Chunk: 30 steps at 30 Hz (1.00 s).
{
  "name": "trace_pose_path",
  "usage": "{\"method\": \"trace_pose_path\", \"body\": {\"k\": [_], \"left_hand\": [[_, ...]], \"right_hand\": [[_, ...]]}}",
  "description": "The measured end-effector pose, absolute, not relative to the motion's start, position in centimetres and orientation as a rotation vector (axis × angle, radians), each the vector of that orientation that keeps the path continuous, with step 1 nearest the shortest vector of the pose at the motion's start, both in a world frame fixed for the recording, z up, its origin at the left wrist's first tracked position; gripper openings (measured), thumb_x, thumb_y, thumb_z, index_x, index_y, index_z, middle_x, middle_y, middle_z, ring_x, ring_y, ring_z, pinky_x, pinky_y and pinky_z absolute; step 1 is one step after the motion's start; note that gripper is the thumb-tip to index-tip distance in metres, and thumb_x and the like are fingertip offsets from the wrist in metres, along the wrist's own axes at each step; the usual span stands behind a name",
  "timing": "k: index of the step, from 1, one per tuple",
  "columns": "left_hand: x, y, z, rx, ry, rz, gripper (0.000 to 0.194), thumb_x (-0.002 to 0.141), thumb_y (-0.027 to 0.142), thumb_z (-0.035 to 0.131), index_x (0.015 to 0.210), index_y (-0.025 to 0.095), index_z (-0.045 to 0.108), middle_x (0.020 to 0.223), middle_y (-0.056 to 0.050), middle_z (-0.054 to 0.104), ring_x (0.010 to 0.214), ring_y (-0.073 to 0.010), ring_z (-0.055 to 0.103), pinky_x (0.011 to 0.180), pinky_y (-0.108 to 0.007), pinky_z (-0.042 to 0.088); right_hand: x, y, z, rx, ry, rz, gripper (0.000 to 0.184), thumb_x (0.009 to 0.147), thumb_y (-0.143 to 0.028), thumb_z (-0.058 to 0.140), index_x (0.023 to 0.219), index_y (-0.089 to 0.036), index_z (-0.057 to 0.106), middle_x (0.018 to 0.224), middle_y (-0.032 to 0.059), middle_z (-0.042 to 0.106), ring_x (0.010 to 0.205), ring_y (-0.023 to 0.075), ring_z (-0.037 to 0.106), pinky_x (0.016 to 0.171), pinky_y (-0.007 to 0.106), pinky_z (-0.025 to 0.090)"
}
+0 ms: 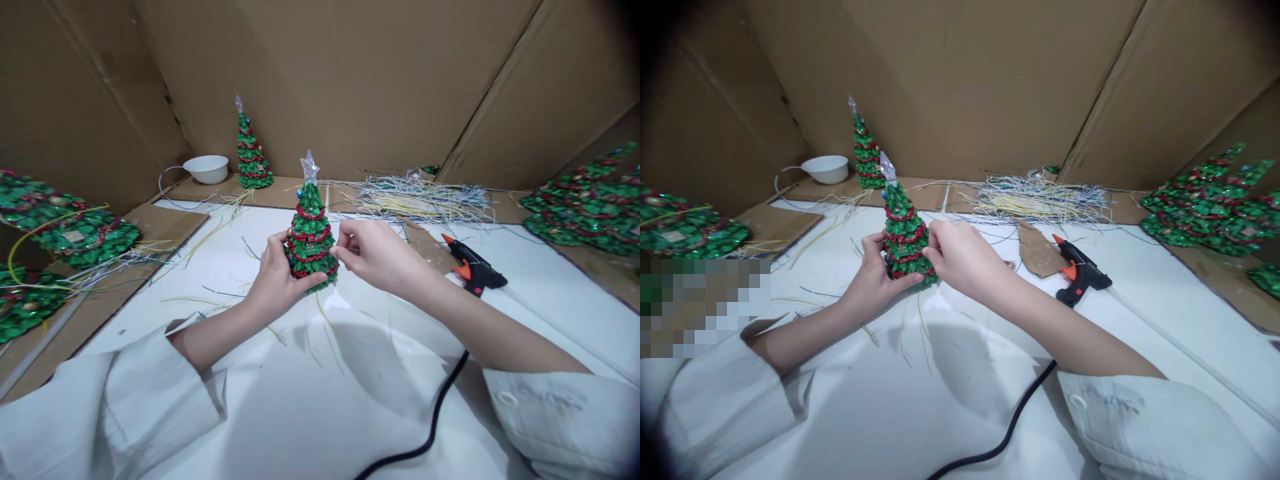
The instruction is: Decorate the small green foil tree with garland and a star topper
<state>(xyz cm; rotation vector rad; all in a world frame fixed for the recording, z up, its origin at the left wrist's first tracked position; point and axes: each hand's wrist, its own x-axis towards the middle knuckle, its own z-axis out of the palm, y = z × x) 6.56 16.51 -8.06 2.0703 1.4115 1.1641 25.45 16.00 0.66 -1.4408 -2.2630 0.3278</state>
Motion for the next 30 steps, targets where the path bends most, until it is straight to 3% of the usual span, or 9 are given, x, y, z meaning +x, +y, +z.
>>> {"method": "trace_pose_path", "body": {"k": [23,30], "left_hand": [[6.6,16.5,-8.1,2.055,1.402,1.169,0.082,0.064,0.057,0.074,0.12,0.021,0.026,0.13,-0.015,0.041,0.125,-0.0328,0.044,0.101,-0.051,0.038],[6.5,16.6,-8.2,2.059,1.391,1.182,0.08,0.065,0.056,0.074,0.12,0.022,0.027,0.13,-0.015,0.041,0.125,-0.0329,0.044,0.1,-0.051,0.039]], "right_hand": [[24.6,14.4,0.8,-1.568,-2.358,0.112,0.013,0.089,-0.024,0.043,0.09,-0.019,0.054,0.071,0.0048,0.062,0.058,0.0165,0.052,0.052,0.025,0.026],[24.8,15.0,0.8,-1.541,-2.334,0.173,0.01,0.087,-0.024,0.047,0.079,-0.019,0.052,0.072,0.0035,0.061,0.06,0.0146,0.052,0.053,0.024,0.027]]}}
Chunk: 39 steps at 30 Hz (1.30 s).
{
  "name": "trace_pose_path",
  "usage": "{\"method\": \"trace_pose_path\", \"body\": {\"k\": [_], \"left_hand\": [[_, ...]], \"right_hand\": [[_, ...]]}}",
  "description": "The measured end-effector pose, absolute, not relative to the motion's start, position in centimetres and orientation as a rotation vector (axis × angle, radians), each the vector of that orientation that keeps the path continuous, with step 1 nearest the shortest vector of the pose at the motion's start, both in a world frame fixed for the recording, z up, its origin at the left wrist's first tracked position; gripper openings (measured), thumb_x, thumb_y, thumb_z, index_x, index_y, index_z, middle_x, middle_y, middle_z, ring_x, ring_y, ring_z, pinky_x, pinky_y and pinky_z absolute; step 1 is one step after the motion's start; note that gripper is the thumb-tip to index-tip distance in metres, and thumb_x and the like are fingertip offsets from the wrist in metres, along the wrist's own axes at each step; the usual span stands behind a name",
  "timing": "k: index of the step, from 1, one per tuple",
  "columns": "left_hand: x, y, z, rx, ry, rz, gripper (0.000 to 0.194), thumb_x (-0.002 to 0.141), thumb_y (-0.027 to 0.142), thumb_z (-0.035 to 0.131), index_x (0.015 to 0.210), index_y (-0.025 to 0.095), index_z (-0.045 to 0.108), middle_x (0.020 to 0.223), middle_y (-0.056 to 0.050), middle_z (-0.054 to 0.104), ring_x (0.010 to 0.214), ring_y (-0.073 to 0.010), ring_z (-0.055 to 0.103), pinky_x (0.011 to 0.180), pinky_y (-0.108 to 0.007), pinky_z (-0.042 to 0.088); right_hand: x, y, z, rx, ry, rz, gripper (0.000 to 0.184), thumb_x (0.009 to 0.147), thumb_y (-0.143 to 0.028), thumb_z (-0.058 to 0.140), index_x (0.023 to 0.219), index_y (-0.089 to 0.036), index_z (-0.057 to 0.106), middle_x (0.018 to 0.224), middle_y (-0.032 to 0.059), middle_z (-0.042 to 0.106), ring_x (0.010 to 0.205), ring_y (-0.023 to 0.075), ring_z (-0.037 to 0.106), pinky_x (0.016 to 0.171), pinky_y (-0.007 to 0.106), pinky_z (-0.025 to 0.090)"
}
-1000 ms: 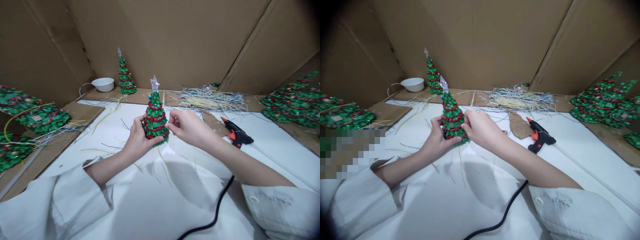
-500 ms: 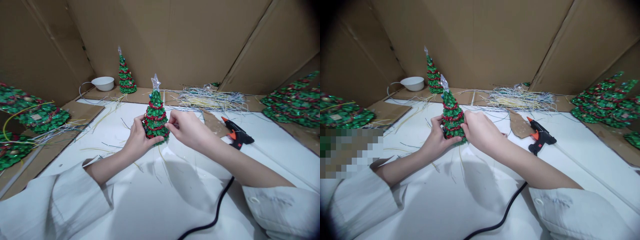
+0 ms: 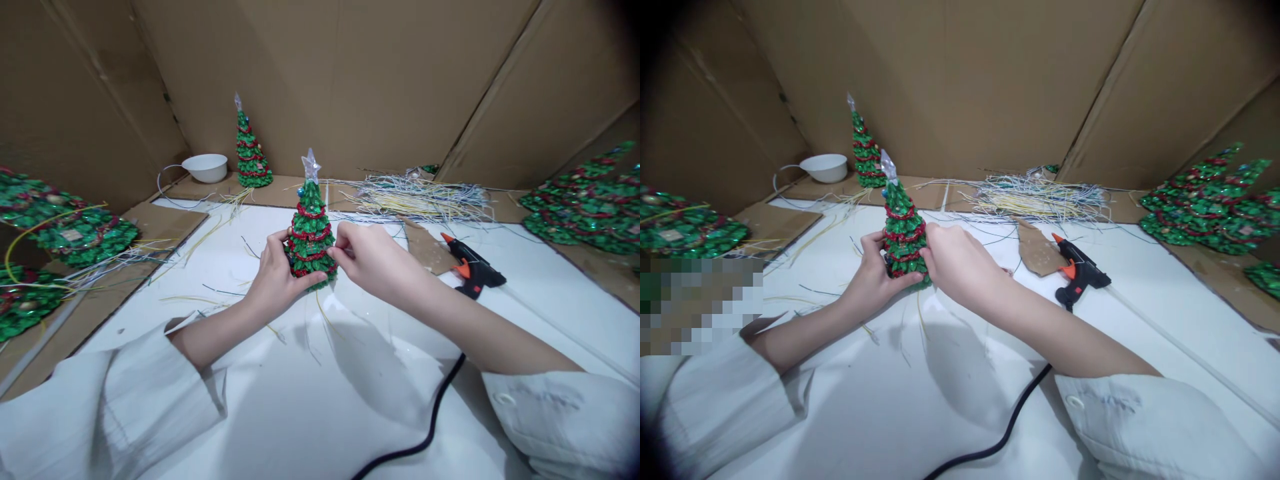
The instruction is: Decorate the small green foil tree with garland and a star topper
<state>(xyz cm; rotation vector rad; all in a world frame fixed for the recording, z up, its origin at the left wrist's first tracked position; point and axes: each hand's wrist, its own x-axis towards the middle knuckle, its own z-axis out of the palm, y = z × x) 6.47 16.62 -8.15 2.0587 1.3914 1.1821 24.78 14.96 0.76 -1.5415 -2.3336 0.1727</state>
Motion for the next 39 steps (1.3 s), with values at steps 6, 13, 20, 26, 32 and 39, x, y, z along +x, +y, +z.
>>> {"method": "trace_pose_path", "body": {"k": [6,13,20,26,32,39], "left_hand": [[6.36,16.57,-8.37,2.084,1.379,1.185,0.079,0.066,0.055,0.074,0.119,0.023,0.026,0.13,-0.014,0.041,0.125,-0.0336,0.044,0.099,-0.053,0.04],[6.46,16.51,-8.27,2.065,1.364,1.191,0.08,0.064,0.056,0.075,0.119,0.023,0.027,0.13,-0.014,0.04,0.126,-0.0344,0.043,0.099,-0.053,0.039],[6.5,16.5,-8.21,2.075,1.382,1.185,0.08,0.064,0.058,0.074,0.119,0.023,0.026,0.13,-0.015,0.041,0.125,-0.0348,0.043,0.099,-0.054,0.039],[6.53,16.56,-8.29,2.09,1.392,1.185,0.08,0.065,0.056,0.074,0.119,0.023,0.026,0.13,-0.015,0.041,0.125,-0.0343,0.044,0.098,-0.054,0.039],[6.47,16.59,-8.31,2.07,1.375,1.192,0.08,0.064,0.056,0.075,0.119,0.023,0.027,0.13,-0.014,0.041,0.125,-0.0344,0.044,0.099,-0.053,0.039],[6.47,16.57,-8.19,2.065,1.382,1.175,0.081,0.064,0.057,0.074,0.119,0.023,0.027,0.13,-0.014,0.04,0.125,-0.0346,0.043,0.099,-0.053,0.039]], "right_hand": [[25.11,15.18,1.46,-1.531,-2.296,0.27,0.017,0.083,-0.024,0.055,0.068,-0.019,0.048,0.067,0.0003,0.059,0.059,0.0113,0.048,0.054,0.023,0.027],[25.42,15.34,1.33,-1.524,-2.343,0.262,0.013,0.085,-0.025,0.053,0.074,-0.019,0.049,0.071,0.0005,0.06,0.058,0.0112,0.046,0.054,0.022,0.027],[25.31,15.37,0.93,-1.49,-2.353,0.249,0.011,0.086,-0.024,0.052,0.076,-0.019,0.049,0.074,0.0019,0.062,0.059,0.0121,0.05,0.054,0.022,0.028],[24.99,14.83,0.7,-1.542,-2.385,0.134,0.01,0.089,-0.024,0.046,0.085,-0.018,0.053,0.073,0.005,0.062,0.059,0.0154,0.052,0.052,0.025,0.026],[25.1,14.85,0.85,-1.53,-2.383,0.13,0.01,0.089,-0.024,0.047,0.082,-0.018,0.052,0.074,0.0047,0.062,0.058,0.0143,0.051,0.052,0.024,0.027],[25.25,15.08,0.66,-1.519,-2.368,0.134,0.011,0.088,-0.025,0.047,0.079,-0.019,0.05,0.073,0.0042,0.061,0.059,0.0147,0.053,0.051,0.024,0.027]]}}
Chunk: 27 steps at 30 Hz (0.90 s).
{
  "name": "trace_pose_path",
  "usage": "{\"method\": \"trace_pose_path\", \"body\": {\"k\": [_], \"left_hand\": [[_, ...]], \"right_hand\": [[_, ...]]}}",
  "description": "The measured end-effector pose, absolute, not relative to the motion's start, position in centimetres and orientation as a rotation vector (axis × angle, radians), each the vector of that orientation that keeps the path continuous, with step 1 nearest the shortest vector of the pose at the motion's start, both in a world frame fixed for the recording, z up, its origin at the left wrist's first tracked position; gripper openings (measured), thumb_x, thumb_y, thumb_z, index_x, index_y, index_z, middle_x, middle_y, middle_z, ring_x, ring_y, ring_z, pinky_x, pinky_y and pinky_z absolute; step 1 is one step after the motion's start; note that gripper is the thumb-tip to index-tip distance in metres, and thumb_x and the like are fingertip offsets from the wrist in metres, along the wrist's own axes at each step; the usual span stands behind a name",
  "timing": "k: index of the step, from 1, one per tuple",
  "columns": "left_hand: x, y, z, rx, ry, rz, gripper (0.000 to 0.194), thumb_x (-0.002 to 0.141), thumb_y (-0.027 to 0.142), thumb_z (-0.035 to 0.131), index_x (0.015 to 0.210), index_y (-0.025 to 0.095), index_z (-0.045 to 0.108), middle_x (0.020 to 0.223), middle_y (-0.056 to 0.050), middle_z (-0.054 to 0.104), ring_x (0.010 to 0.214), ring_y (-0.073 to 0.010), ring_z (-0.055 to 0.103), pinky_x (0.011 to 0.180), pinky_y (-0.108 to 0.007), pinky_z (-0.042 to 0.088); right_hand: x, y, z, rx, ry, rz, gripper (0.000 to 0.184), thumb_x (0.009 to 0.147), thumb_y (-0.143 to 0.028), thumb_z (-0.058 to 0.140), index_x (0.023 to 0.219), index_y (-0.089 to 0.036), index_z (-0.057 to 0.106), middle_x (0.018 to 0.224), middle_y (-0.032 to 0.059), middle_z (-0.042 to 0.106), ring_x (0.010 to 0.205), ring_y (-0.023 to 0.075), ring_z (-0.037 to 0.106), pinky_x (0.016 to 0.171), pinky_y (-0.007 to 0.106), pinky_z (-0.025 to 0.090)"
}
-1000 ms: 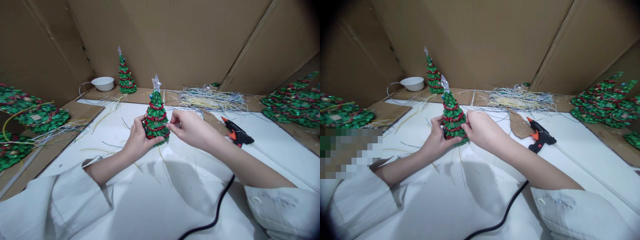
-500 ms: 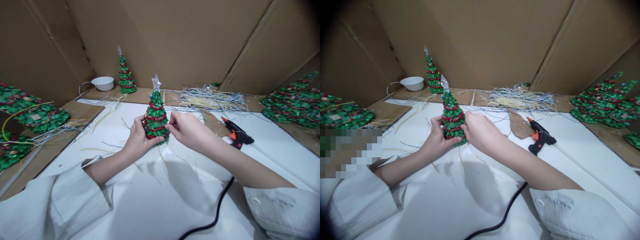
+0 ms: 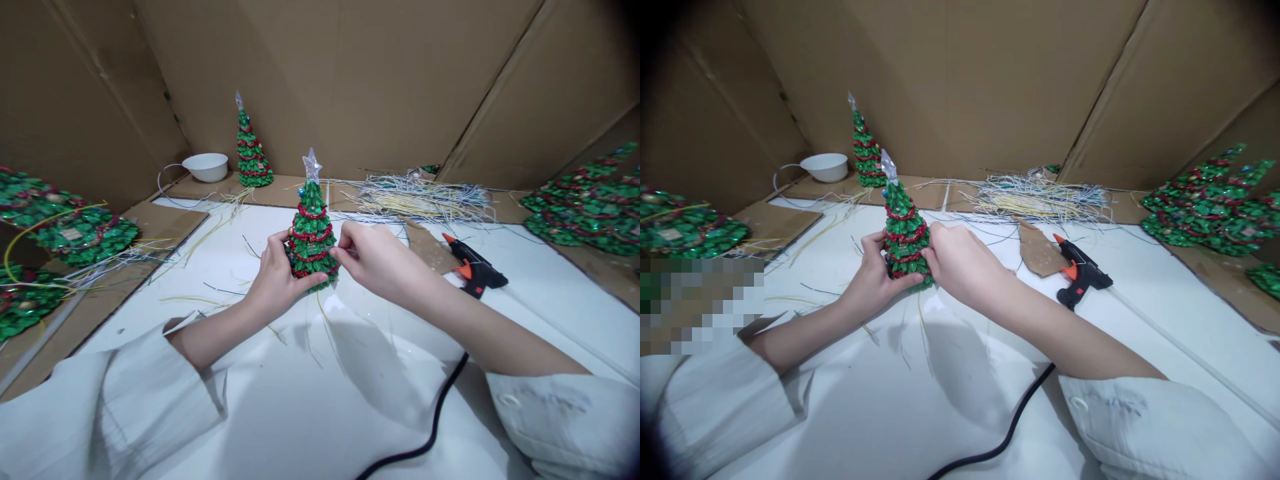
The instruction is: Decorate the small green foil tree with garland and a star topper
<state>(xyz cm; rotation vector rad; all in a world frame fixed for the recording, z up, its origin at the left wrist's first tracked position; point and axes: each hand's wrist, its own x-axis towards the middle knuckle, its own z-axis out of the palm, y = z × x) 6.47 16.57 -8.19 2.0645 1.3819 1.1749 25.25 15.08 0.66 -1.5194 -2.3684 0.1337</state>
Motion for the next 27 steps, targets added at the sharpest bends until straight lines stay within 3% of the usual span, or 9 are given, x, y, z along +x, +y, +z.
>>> {"method": "trace_pose_path", "body": {"k": [16,27], "left_hand": [[6.49,16.55,-8.21,2.097,1.395,1.175,0.079,0.067,0.058,0.071,0.12,0.022,0.025,0.128,-0.015,0.042,0.123,-0.0338,0.045,0.097,-0.052,0.041],[6.35,16.56,-8.19,2.092,1.418,1.16,0.082,0.065,0.062,0.071,0.12,0.02,0.026,0.129,-0.017,0.041,0.124,-0.034,0.045,0.1,-0.052,0.039]], "right_hand": [[24.79,14.7,0.12,-1.521,-2.33,0.122,0.009,0.089,-0.024,0.045,0.083,-0.019,0.049,0.067,0.0031,0.059,0.057,0.0153,0.051,0.051,0.024,0.027],[25.05,15.15,0.43,-1.467,-2.303,0.174,0.016,0.086,-0.023,0.053,0.073,-0.02,0.045,0.067,0.0009,0.058,0.056,0.0121,0.047,0.051,0.022,0.028]]}}
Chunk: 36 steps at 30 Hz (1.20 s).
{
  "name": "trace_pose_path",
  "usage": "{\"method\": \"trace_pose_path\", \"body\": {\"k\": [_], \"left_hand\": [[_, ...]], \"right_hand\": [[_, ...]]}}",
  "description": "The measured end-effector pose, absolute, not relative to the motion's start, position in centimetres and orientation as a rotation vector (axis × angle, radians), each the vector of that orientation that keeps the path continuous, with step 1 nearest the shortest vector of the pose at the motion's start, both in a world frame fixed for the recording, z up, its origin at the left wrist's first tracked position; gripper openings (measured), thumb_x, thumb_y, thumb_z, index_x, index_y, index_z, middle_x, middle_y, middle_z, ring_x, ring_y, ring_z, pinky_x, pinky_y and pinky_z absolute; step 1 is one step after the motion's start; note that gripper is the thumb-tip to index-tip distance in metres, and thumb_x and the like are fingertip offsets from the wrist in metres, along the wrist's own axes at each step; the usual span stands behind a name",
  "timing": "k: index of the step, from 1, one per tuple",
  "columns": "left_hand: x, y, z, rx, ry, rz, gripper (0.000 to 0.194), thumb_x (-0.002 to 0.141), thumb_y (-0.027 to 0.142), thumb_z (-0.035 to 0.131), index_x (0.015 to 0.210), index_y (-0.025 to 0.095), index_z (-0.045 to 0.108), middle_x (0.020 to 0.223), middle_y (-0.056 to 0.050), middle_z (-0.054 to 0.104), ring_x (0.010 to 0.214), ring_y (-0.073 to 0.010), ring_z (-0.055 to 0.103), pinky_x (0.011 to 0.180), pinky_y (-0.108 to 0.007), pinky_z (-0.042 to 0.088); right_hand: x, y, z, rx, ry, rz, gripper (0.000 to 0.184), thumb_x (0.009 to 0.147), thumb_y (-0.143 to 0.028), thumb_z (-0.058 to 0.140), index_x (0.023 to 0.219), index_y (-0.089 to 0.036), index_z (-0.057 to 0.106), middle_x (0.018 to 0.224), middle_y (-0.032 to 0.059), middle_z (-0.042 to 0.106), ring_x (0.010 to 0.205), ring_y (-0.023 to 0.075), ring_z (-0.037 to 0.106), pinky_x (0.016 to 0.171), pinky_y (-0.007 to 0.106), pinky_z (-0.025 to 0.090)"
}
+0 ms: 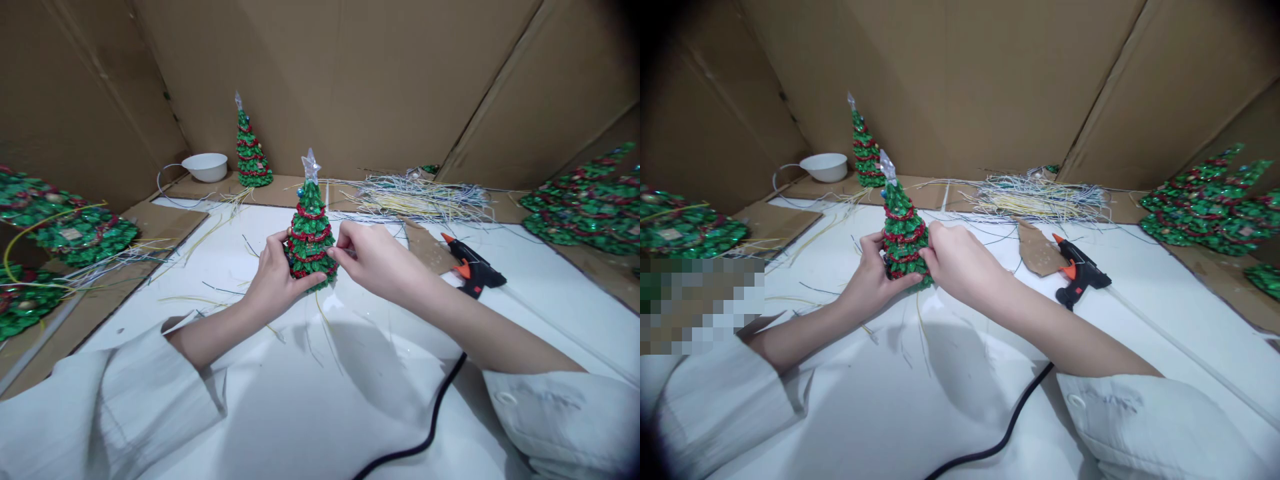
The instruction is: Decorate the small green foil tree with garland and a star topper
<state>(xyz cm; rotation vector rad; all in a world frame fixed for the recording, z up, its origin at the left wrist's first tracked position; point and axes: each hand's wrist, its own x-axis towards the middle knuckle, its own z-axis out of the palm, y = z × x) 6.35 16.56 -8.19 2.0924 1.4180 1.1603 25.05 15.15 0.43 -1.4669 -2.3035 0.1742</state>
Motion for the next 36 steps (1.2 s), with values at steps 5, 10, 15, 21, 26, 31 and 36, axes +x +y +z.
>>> {"method": "trace_pose_path", "body": {"k": [5,10,15,21,26,31,36], "left_hand": [[6.29,16.57,-8.39,2.08,1.405,1.157,0.082,0.064,0.061,0.071,0.119,0.02,0.025,0.131,-0.017,0.04,0.125,-0.0347,0.044,0.101,-0.053,0.039],[6.27,16.5,-8.33,2.08,1.395,1.163,0.08,0.065,0.06,0.072,0.118,0.021,0.026,0.131,-0.016,0.04,0.125,-0.035,0.044,0.099,-0.054,0.039],[6.28,16.54,-8.34,2.089,1.383,1.167,0.08,0.065,0.059,0.072,0.12,0.022,0.027,0.132,-0.015,0.04,0.125,-0.0342,0.044,0.099,-0.053,0.039],[6.3,16.48,-8.4,2.08,1.4,1.171,0.08,0.065,0.058,0.073,0.12,0.022,0.028,0.131,-0.015,0.04,0.124,-0.0339,0.045,0.099,-0.053,0.039],[6.38,16.42,-8.24,2.079,1.406,1.154,0.081,0.065,0.06,0.072,0.12,0.021,0.027,0.131,-0.016,0.04,0.125,-0.0343,0.044,0.1,-0.052,0.039],[6.41,16.47,-8.24,2.076,1.408,1.157,0.081,0.065,0.06,0.072,0.12,0.021,0.026,0.13,-0.016,0.04,0.124,-0.0341,0.045,0.1,-0.053,0.039],[6.41,16.37,-8.23,2.069,1.402,1.162,0.08,0.065,0.058,0.072,0.12,0.022,0.026,0.13,-0.015,0.04,0.124,-0.0341,0.045,0.099,-0.052,0.04]], "right_hand": [[25.28,14.95,0.86,-1.459,-2.314,0.123,0.017,0.086,-0.023,0.054,0.072,-0.02,0.045,0.066,0.0001,0.058,0.054,0.0109,0.045,0.05,0.022,0.026],[25.18,15.06,0.47,-1.476,-2.32,0.113,0.016,0.086,-0.023,0.053,0.073,-0.02,0.045,0.068,0.0014,0.059,0.055,0.0117,0.048,0.05,0.022,0.027],[25.16,15.12,0.37,-1.468,-2.313,0.123,0.016,0.086,-0.023,0.053,0.073,-0.02,0.045,0.069,0.0017,0.06,0.055,0.0121,0.049,0.05,0.022,0.028],[25.14,14.99,0.62,-1.478,-2.316,0.138,0.015,0.086,-0.023,0.053,0.073,-0.02,0.047,0.068,0.0021,0.06,0.056,0.0128,0.05,0.051,0.023,0.029],[25.16,14.89,0.4,-1.479,-2.334,0.113,0.011,0.088,-0.025,0.049,0.079,-0.019,0.049,0.07,0.0031,0.061,0.057,0.0139,0.051,0.051,0.024,0.027],[24.98,14.52,0.46,-1.51,-2.347,0.086,0.01,0.089,-0.024,0.045,0.084,-0.019,0.052,0.068,0.0034,0.06,0.056,0.0146,0.05,0.05,0.024,0.026],[24.79,14.33,0.59,-1.519,-2.342,0.086,0.01,0.089,-0.023,0.046,0.083,-0.018,0.052,0.067,0.0033,0.059,0.055,0.0144,0.049,0.05,0.024,0.026]]}}
